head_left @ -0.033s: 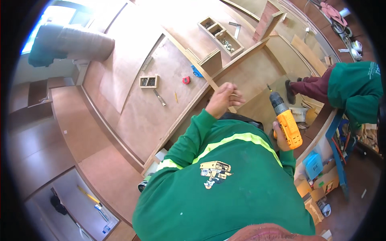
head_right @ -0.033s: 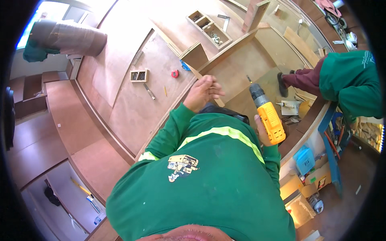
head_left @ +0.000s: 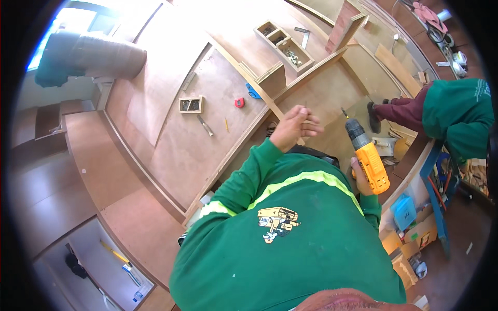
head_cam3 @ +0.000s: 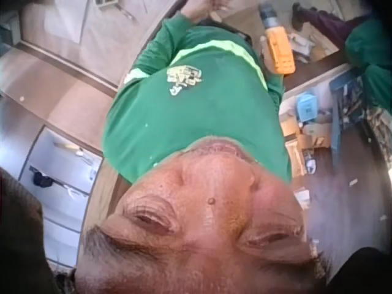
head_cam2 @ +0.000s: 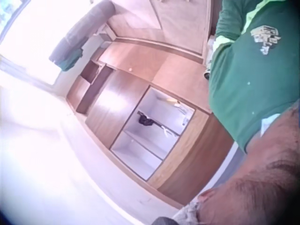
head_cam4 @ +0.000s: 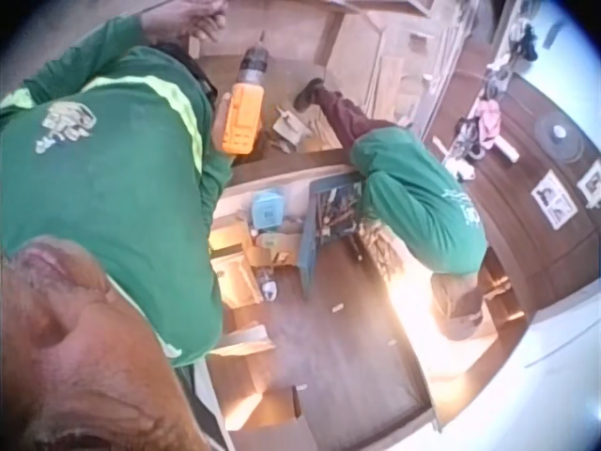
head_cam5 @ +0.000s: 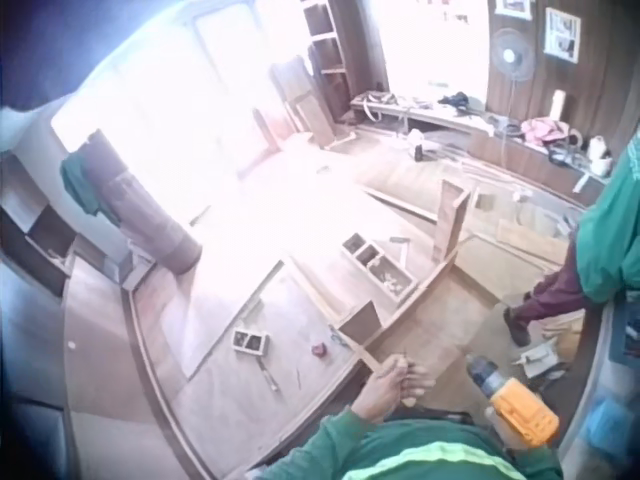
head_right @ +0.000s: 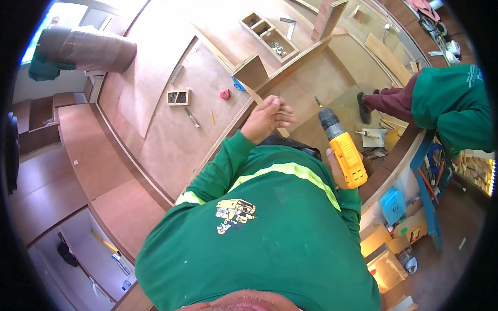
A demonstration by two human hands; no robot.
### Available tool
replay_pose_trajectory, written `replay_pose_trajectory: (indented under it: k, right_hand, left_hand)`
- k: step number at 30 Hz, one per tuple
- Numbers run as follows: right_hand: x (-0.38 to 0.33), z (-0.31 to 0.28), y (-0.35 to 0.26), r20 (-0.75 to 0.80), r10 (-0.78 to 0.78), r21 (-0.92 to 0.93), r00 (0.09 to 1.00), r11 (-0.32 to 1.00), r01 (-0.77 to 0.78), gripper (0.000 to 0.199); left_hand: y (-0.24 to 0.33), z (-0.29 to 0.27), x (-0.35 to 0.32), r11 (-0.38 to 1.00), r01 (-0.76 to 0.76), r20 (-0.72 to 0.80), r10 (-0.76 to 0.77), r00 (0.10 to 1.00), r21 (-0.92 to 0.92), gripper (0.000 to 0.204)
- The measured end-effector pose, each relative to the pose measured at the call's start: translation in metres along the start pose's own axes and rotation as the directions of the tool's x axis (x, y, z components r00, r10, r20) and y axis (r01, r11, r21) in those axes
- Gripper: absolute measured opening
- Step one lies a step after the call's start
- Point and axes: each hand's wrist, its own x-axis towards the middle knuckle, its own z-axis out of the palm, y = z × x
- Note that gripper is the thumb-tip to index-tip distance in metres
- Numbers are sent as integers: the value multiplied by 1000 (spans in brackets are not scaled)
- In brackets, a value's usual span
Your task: The person uses a drill to drive screws into wood panels, then handles and moves wooden strips and plywood boards.
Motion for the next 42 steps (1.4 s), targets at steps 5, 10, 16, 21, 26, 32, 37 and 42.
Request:
replay_pose_trajectory:
  k: [5,10,16,21,26,32,37,42]
  right_hand:
    - [2,-7,-37,193,-332,-335,923,862,380,26]
    - [-16,-15,-22,155,-356,-316,921,866,388,35]
    - [-21,-9,-41,58,-387,-217,920,895,390,18]
    - [-30,-15,-45,52,-314,-196,948,927,319,20]
    - [-34,-18,-35,59,-341,-186,938,920,346,21]
    - [-33,-13,-38,63,-369,-218,927,902,374,18]
    - [-34,-4,-29,101,-104,-124,989,985,117,19]
    - [-8,21,-32,42,-238,-184,970,953,242,18]
  left_hand:
    - [-19,48,28,968,121,116,-97,988,-218,22]
    - [-34,54,34,892,152,143,-100,985,-425,17]
    - [-23,50,22,865,188,177,-117,977,-464,20]
    - [-34,57,17,869,195,209,-109,972,-454,21]
    - [-44,62,11,864,202,207,-117,971,-461,21]
    - [-51,61,8,854,179,196,-93,976,-488,22]
    - [-49,65,11,859,115,171,-33,985,-498,22]
    - [-56,62,44,863,22,79,21,997,-505,24]
